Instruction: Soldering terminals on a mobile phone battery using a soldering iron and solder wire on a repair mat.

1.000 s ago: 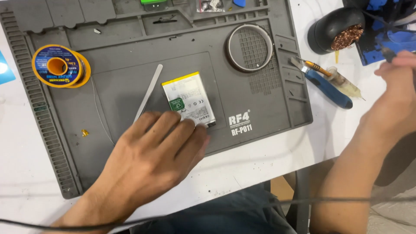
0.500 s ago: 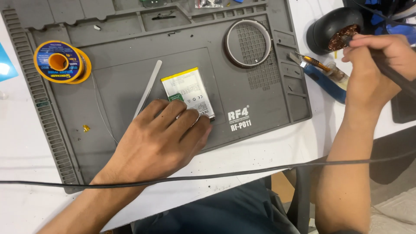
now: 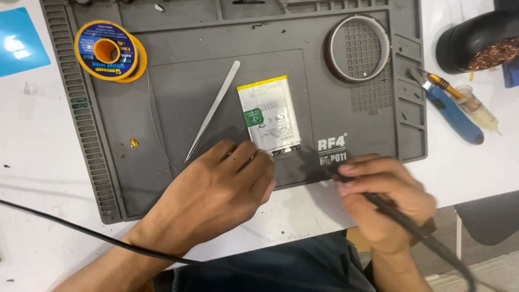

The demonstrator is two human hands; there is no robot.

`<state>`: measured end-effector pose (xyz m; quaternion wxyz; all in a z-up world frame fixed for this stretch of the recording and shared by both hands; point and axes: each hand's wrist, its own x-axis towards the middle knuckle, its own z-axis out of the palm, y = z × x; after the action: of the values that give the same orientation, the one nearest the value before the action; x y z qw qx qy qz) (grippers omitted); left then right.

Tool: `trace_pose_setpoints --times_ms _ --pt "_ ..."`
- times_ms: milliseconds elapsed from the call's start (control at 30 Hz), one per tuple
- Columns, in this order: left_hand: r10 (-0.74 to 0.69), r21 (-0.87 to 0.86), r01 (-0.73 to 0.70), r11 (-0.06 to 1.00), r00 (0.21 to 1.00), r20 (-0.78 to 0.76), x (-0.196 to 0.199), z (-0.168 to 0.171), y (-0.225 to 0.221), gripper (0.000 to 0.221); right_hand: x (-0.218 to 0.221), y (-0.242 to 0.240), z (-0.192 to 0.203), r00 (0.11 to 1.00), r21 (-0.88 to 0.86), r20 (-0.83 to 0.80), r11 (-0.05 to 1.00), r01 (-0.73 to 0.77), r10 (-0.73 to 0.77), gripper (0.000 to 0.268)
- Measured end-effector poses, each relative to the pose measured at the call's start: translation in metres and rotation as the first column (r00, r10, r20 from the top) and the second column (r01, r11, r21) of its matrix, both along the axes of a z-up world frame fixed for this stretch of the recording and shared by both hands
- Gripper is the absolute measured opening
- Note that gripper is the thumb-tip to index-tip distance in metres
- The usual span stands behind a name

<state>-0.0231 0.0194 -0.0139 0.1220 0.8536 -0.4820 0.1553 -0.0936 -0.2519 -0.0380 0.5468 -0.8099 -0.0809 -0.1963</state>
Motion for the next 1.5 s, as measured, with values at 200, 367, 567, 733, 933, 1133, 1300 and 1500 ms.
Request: trace_pose_setpoints --times_ms 200,367,567,733,933,1133,1300,1500 --pt "0.021 0.042 -0.02 0.999 0.999 -0.026 0.001 0.002 0.0 0.02 0.001 0.04 0.006 0.981 -0.05 -0.189 0.998 0.029 -0.038 0.017" --pt "0.024 0.069 -0.022 0.997 0.999 -0.032 0.0 0.003 0.002 0.029 -0.001 0.038 0.005 0.976 -0.047 -0.218 0.999 0.005 -0.015 0.017" --pt "0.04 0.058 -0.038 0.998 0.999 -0.034 -0.001 0.002 0.0 0.023 0.002 0.04 0.007 0.975 -0.075 -0.22 0.997 -0.004 -0.013 0.018" --pt "0.041 0.015 -0.04 0.999 0.996 -0.079 -0.001 0.002 -0.001 0.017 0.002 0.039 0.007 0.975 -0.074 -0.223 0.997 -0.02 0.003 0.018" --pt "0.04 0.016 -0.039 0.999 0.995 -0.087 -0.001 0.002 0.0 0.017 0.002 0.04 0.007 0.975 -0.067 -0.221 0.998 -0.015 0.0 0.019" --pt "0.041 0.012 -0.04 0.999 0.995 -0.088 -0.001 0.001 0.0 0.022 -0.01 0.024 -0.006 0.989 0.045 -0.151 0.999 0.003 0.004 0.012" --pt "0.045 -0.019 -0.047 0.999 0.994 -0.096 -0.001 0.001 0.0 0.018 -0.015 -0.219 -0.091 0.98 -0.358 -0.158 0.917 -0.174 0.124 0.032" --pt "0.038 0.014 -0.038 0.999 0.997 -0.064 0.0 0.003 -0.001 0.022 0.027 -0.148 -0.022 0.616 -0.198 0.207 0.584 0.787 -0.76 0.006"
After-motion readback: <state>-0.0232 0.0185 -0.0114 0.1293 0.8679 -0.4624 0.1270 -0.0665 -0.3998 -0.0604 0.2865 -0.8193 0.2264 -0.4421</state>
